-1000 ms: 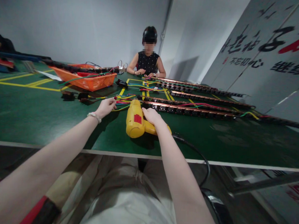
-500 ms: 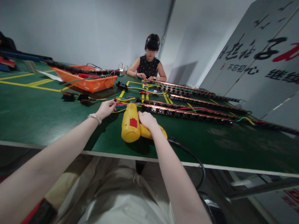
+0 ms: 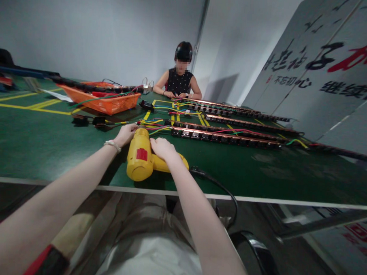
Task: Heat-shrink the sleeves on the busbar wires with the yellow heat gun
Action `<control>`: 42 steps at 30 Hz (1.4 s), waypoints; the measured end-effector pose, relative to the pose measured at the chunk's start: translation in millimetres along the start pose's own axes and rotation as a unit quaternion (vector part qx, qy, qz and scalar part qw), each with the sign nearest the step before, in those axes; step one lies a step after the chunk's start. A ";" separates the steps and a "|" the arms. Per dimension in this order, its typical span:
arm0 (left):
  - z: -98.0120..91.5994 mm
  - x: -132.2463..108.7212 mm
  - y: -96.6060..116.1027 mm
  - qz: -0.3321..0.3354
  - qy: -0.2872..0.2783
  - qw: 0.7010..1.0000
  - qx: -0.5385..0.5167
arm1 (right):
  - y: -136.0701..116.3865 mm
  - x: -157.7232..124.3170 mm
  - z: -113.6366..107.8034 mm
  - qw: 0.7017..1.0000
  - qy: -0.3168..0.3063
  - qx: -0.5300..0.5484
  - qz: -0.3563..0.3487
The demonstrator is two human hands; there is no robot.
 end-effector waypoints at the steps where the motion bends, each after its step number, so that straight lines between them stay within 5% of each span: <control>1: 0.2 0.2 -0.1 0.001 -0.001 1.000 0.009 | 1.8 1.0 0.2 1.000 -0.005 0.004 0.005; 13: 0.6 -0.3 -0.9 -0.005 0.023 1.000 0.017 | 25.5 8.8 -9.0 0.998 -0.027 0.050 -0.011; 24: -1.7 -2.5 4.1 -0.011 0.015 1.000 -0.001 | 72.8 20.7 -32.8 0.996 0.030 0.074 0.038; 31: -1.8 -0.6 -0.2 -0.002 0.030 0.999 0.039 | 77.5 22.4 -32.6 0.997 0.031 0.060 0.039; 37: -2.1 0.4 -8.3 -0.032 0.013 0.997 0.068 | 73.5 17.5 -33.4 0.997 0.025 0.056 0.040; 42: -0.5 -2.7 -7.8 -0.076 -0.062 0.991 0.091 | 72.2 16.0 -33.3 0.998 0.024 0.042 0.038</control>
Point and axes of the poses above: each hand's wrist, its own x-axis towards the middle knuckle, its own z-axis out of the palm, y = z × x, the point moved 6 cm from there along x, towards the middle knuckle, and after that the axes turned 6 degrees about z, right-handed, at the moved point
